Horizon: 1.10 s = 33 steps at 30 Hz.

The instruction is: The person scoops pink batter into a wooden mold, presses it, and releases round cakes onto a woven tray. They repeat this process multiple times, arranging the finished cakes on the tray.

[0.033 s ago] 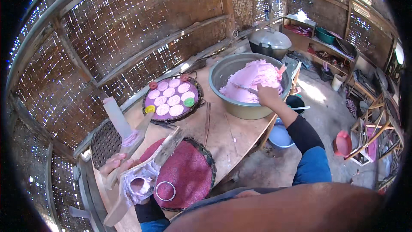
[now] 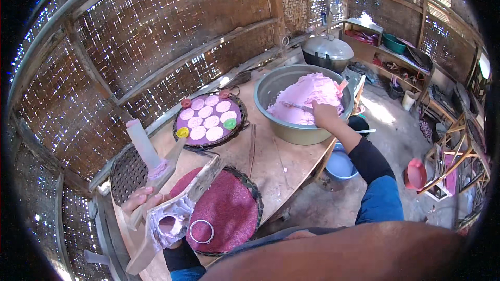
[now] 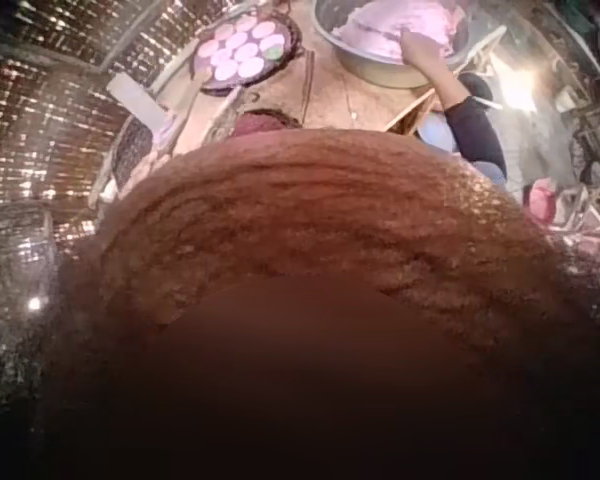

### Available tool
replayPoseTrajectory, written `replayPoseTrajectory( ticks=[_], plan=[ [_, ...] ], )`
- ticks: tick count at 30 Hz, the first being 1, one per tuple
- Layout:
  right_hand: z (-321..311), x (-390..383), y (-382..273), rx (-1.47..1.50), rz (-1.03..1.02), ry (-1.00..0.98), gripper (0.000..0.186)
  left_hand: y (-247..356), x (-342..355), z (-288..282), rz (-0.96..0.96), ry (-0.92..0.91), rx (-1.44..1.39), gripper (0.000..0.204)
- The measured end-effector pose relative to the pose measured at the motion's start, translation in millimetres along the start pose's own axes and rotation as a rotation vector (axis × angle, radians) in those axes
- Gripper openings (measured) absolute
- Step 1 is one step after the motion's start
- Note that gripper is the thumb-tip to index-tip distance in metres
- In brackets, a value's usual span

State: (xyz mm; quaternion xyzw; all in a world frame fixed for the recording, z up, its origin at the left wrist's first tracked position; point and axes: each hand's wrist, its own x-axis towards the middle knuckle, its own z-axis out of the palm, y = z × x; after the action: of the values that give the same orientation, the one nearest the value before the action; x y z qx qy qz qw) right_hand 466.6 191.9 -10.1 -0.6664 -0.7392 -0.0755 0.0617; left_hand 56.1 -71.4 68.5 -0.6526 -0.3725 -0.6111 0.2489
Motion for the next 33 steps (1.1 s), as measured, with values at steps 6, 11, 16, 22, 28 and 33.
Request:
replayPoseTrajectory(
  ticks=[6, 11, 16, 22, 28, 33],
  plan=[
    [-60, 16, -20, -0.153, -0.132, 0.098, 0.025, -11, -16, -31, -0.117, -0.002, 0.068, 0.023],
    [-41, 76, -17, -0.25, -0.237, 0.256, 0.02, -11, -14, -19, -0.113, -0.015, 0.174, 0.026],
    [-7, 144, -14, -0.321, -0.203, 0.153, 0.015, -11, -16, 12, -0.103, -0.039, 0.261, 0.029],
    [42, 209, -19, -0.435, -0.421, 0.142, 0.014, -8, -16, 42, -0.104, -0.079, 0.312, 0.031],
    [54, 189, -56, -0.276, -0.726, 0.099, 0.012, -6, -24, 58, -0.132, -0.089, 0.295, 0.032],
    [34, 158, -56, -0.207, -0.724, 0.081, 0.012, -10, -27, 69, -0.139, -0.081, 0.234, 0.033]
  ],
)
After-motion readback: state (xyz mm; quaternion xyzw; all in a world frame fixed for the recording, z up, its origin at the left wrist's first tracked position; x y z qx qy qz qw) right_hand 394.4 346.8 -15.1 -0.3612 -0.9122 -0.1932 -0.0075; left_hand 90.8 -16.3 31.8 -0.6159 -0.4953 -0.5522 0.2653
